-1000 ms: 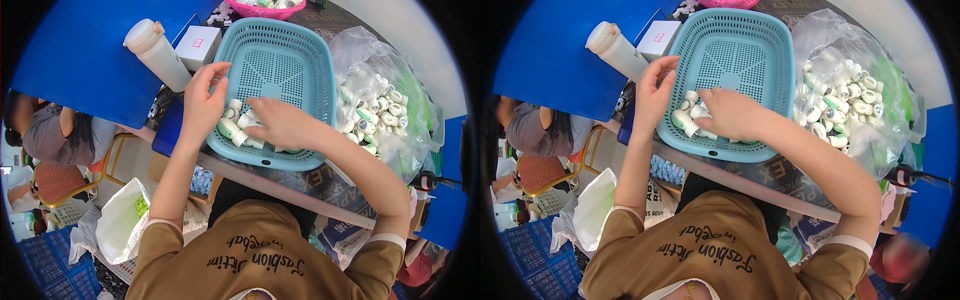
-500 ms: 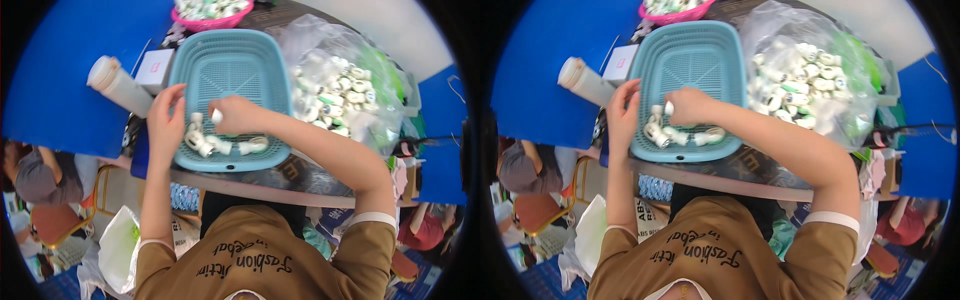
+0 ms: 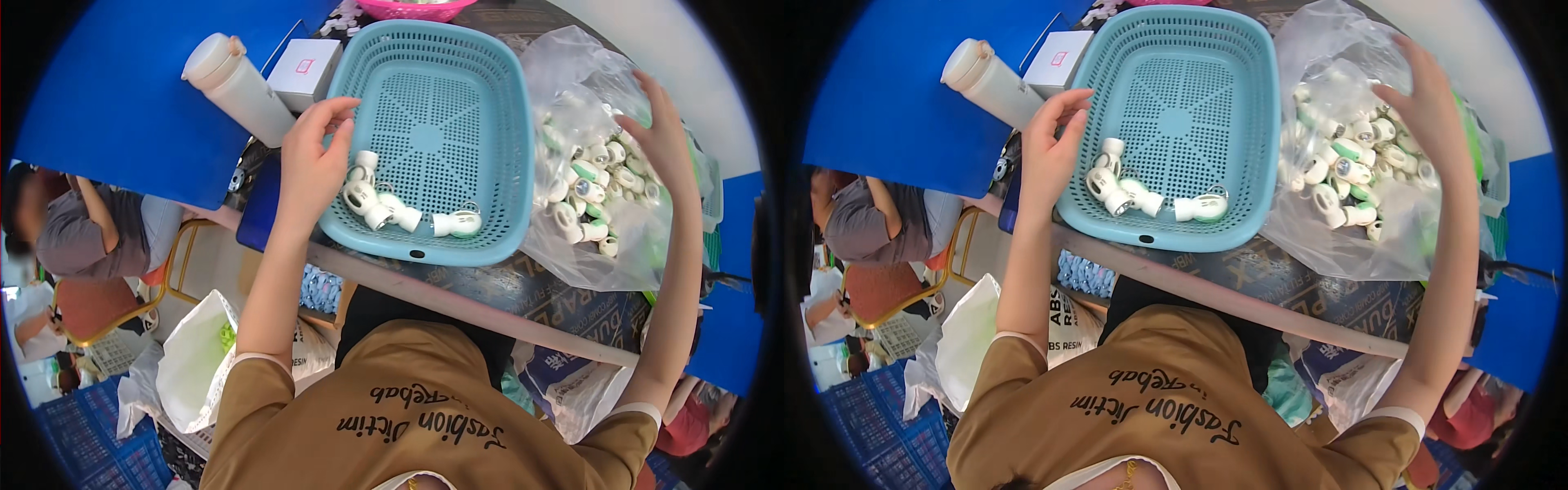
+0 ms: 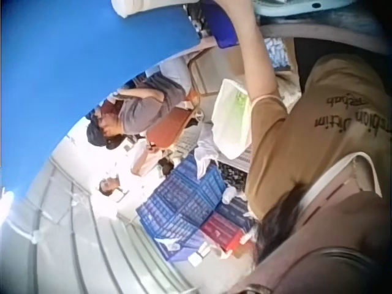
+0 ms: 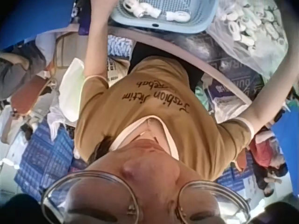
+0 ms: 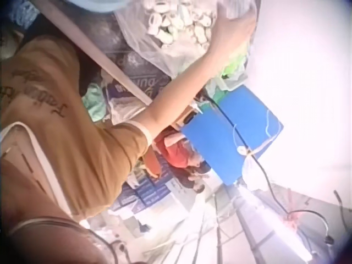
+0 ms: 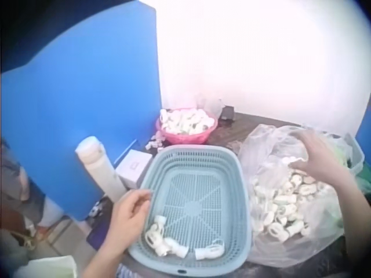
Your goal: The recorder sorts small white and green plastic toy components from baskets and places them into clear plastic bags.
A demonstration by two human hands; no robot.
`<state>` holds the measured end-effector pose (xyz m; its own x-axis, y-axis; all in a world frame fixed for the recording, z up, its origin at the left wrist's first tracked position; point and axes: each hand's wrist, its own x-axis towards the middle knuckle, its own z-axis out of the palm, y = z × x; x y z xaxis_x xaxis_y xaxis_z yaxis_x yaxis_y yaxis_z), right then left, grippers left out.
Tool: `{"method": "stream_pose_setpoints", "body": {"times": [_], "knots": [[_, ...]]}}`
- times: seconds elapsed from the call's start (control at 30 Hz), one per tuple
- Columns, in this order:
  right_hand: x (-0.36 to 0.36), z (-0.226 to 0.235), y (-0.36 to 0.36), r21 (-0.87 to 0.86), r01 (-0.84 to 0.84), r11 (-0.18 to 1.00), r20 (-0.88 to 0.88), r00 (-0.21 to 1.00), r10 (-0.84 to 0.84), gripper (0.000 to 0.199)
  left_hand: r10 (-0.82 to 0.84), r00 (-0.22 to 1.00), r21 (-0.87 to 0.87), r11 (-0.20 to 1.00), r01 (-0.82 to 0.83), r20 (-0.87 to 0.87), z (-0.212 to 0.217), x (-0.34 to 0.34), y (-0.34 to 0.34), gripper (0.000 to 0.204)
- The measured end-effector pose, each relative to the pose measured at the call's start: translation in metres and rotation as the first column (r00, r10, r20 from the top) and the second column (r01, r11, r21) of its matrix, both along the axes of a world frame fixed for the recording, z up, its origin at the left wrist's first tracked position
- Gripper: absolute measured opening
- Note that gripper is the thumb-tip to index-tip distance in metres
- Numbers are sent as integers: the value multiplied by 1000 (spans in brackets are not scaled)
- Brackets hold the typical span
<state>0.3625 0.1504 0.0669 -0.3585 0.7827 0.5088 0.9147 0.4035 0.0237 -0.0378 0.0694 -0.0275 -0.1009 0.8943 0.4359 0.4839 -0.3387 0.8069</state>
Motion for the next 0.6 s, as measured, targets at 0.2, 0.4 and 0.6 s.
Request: {"method": "stream_pose_setpoints", "body": {"times": [0.2, 0.4, 0.6], "knots": [[-174, -44, -66, -710, -529, 465, -229, 798, 558, 35, 35, 999, 2, 999, -35, -34, -2, -11, -6, 21], [-201, -92, -52, -877, -429, 216, -263, 806, 531, 47, 41, 996, 27, 999, -39, -84, -3, -17, -4, 22], [-244, -95, -55, -781, -559, 279, -449, 813, 371, 44, 45, 994, 14, 999, -44, -96, 1, -21, -2, 23]]}}
